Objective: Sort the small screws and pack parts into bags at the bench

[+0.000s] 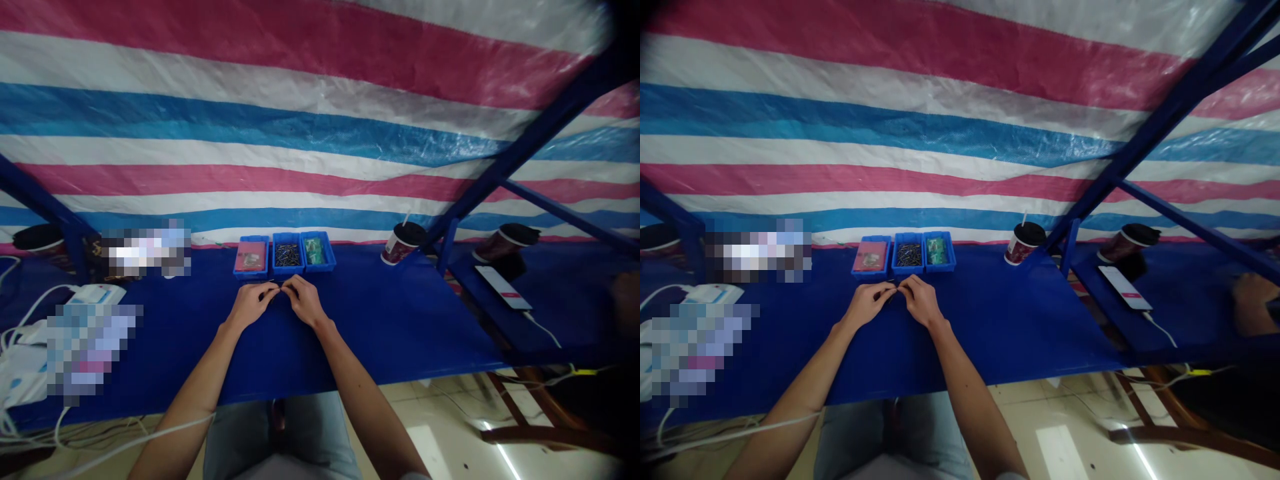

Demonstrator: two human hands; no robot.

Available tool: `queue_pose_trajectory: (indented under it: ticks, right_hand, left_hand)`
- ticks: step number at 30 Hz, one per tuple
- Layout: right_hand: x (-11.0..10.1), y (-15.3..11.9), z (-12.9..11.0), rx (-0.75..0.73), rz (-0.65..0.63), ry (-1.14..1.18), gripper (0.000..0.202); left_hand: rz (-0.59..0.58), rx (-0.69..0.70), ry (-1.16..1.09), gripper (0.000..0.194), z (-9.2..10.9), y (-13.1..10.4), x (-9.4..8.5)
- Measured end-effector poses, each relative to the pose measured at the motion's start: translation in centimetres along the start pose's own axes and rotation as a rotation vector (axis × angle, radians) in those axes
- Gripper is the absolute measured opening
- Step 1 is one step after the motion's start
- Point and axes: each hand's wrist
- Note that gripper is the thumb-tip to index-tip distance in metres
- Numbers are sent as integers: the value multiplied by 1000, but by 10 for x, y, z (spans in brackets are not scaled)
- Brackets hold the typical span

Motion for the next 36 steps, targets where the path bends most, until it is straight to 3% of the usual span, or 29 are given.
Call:
queue_pose_trajectory:
  ticks: [19,36]
  right_hand:
    - [1,-1,1,16,-3,-53,24]
    - [2,1,3,76,-10,-119,43]
  left_hand:
    - [7,-10,0,27,2,1,-2]
    - [-4,-7,-26,28,5,1,-3]
Point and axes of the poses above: each hand's wrist, its own y-axis towards the middle knuckle, its own x-axis out of the palm, z = x × y, and after that the axes turned 5 degrees about -x, right-handed
